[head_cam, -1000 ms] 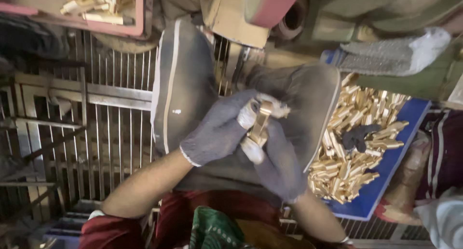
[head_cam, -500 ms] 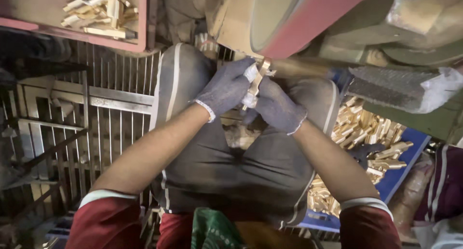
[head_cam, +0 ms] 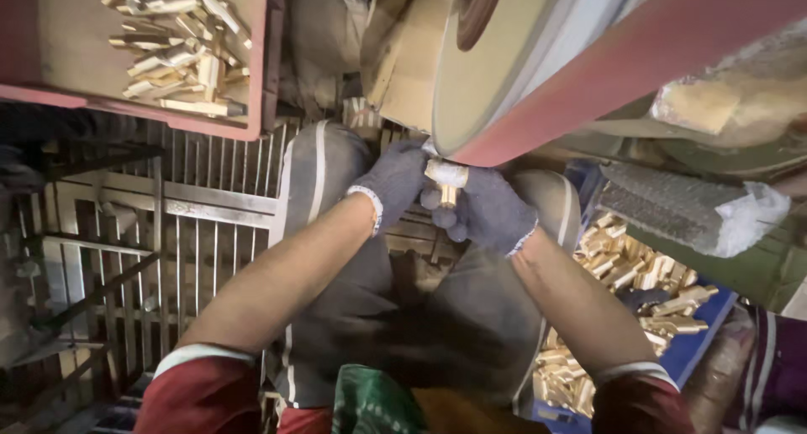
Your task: The person picks up metal parts from a bin and presses various sides against a moving abrasive belt. They turn and re-position each part to ensure all surfaces are finished before returning them to a container.
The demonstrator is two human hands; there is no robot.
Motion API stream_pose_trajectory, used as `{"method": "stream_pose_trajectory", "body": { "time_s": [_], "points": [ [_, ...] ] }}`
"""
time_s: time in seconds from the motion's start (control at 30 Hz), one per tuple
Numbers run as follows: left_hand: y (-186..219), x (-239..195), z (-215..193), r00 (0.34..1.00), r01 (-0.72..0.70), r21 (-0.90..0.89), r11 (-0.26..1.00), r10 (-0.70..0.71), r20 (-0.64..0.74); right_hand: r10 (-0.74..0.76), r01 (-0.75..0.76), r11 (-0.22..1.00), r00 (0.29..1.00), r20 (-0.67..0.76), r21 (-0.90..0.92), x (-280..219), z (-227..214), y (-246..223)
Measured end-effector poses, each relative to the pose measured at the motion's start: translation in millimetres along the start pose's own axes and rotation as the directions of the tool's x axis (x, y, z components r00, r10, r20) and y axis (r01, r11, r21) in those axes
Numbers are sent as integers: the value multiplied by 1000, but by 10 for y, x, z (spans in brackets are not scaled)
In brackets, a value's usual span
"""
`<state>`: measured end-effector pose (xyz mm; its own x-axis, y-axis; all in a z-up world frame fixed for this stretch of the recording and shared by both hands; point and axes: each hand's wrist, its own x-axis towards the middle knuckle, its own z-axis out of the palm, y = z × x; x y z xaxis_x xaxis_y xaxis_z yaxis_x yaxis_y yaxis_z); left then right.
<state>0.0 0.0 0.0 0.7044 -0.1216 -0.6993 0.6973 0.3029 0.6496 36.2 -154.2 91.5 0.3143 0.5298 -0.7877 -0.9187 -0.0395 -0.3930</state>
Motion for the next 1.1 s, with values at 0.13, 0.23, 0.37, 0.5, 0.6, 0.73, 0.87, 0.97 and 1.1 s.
{"method": "stream_pose_trajectory", "body": {
  "time_s": [0.13,0.23,0.37,0.5,0.6,0.73,0.87,0.97,1.1],
  "points": [
    [16,-415,21,984,72,-135,988,-49,169,-20,20,999,1000,7,-24,-269,106,237],
    [59,-1099,89,968,-22,-229,973,78,240,-208,198,977,968,143,78,-723,279,628],
    [79,-1614,290,926,-375,114,920,378,-7,-832,319,93,545,102,-943,-902,482,982],
    [2,-1800,419,532,-770,427,474,847,18,-782,458,224,612,122,-860,-915,439,1036],
    [11,-1554,210,573,-791,346,504,809,130,-536,538,843,840,87,1,-682,247,939],
    [133,-917,145,825,-548,406,731,554,116,-609,661,286,685,401,-694,-228,-158,595],
    [234,-728,92,895,-432,471,769,430,120,-558,651,454,740,375,-609,55,-272,544],
    [187,-679,151,994,-105,298,949,107,9,-473,579,687,815,334,-439,-28,-219,646],
    [175,-572,125,993,-111,176,978,103,50,-173,204,970,962,214,-132,-95,-133,508]
  ]
}}
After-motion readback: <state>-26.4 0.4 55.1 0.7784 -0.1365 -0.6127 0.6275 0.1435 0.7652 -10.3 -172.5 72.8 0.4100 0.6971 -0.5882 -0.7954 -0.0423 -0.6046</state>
